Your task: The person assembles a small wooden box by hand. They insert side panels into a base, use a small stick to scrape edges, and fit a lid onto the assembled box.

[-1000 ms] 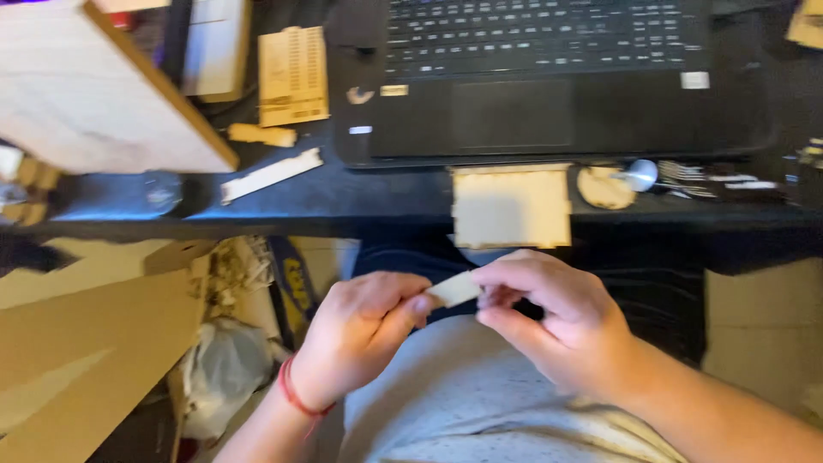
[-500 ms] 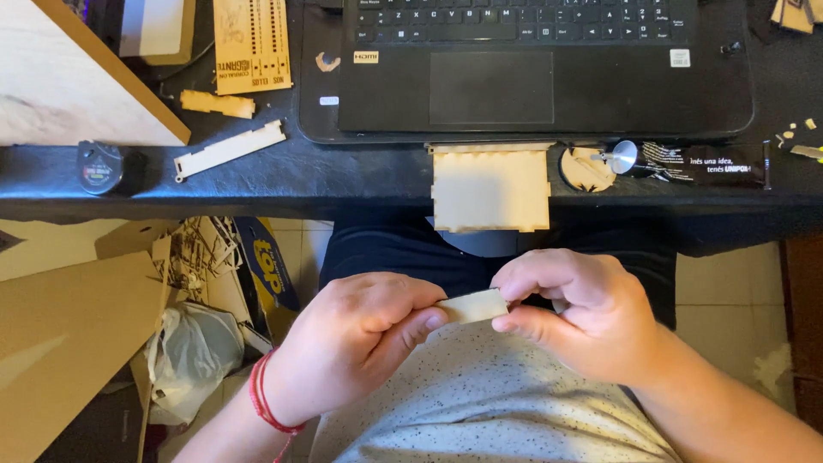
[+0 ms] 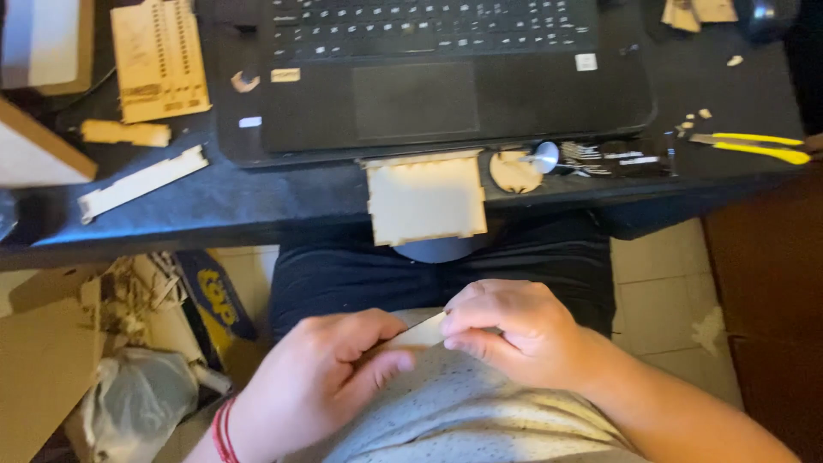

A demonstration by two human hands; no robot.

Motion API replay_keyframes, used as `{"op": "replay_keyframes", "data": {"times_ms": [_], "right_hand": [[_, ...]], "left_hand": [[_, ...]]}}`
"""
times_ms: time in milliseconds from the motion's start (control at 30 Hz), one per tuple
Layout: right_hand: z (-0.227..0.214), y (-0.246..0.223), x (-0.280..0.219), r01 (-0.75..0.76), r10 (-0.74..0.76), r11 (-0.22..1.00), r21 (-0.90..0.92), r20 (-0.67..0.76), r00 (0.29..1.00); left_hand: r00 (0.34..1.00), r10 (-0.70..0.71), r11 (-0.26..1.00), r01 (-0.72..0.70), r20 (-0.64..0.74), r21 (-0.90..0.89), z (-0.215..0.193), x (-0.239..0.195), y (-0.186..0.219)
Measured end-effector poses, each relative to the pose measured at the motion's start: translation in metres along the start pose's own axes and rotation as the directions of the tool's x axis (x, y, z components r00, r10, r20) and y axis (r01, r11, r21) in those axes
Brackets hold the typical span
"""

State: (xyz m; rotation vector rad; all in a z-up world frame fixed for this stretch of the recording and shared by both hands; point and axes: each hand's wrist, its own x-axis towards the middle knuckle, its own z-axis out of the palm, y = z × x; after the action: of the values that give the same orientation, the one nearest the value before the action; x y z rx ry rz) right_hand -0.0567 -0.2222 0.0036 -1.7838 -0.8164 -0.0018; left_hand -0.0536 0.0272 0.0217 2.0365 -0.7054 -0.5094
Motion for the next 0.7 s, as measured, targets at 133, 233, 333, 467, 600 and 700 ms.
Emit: {"op": "replay_keyframes", "data": {"times_ms": [133, 233, 333, 467, 600, 700], "right_hand": [[-0.023, 0.017, -0.018, -0.055, 0.050, 0.994, -0.096, -0.048, 0.998], [-0.058, 0.035, -0.029, -0.103, 0.022, 0.865, -0.491, -0.168, 0.986], [-0.099, 0.062, -0.041, -0.230, -0.042, 0.652, -0.722, -0.338, 0.940], [-0.132, 0.100, -0.046, -0.117, -0.092, 0.566, -0.816, -0.203, 0.975], [-0.135, 0.119, -0.051, 0.013, -0.221, 0.608, -0.794, -0.154, 0.963], [-0.135, 0.125, -0.057, -0.004, -0.234, 0.613, -0.790, -0.186, 0.954]], "left_hand": [[0.996, -0.081, 0.997, 0.081, 0.031, 0.018, 0.018, 0.012, -0.009], [0.977, -0.201, 0.976, 0.194, 0.066, 0.094, 0.022, 0.024, -0.008], [0.986, -0.165, 0.982, 0.164, 0.006, 0.092, 0.023, 0.035, -0.006], [0.989, -0.038, 0.987, 0.059, -0.140, 0.151, 0.028, 0.056, -0.007], [0.878, 0.411, 0.836, -0.255, -0.245, 0.486, 0.035, 0.090, -0.001], [0.901, 0.432, 0.749, -0.329, -0.047, 0.576, 0.048, 0.114, -0.013]]}}
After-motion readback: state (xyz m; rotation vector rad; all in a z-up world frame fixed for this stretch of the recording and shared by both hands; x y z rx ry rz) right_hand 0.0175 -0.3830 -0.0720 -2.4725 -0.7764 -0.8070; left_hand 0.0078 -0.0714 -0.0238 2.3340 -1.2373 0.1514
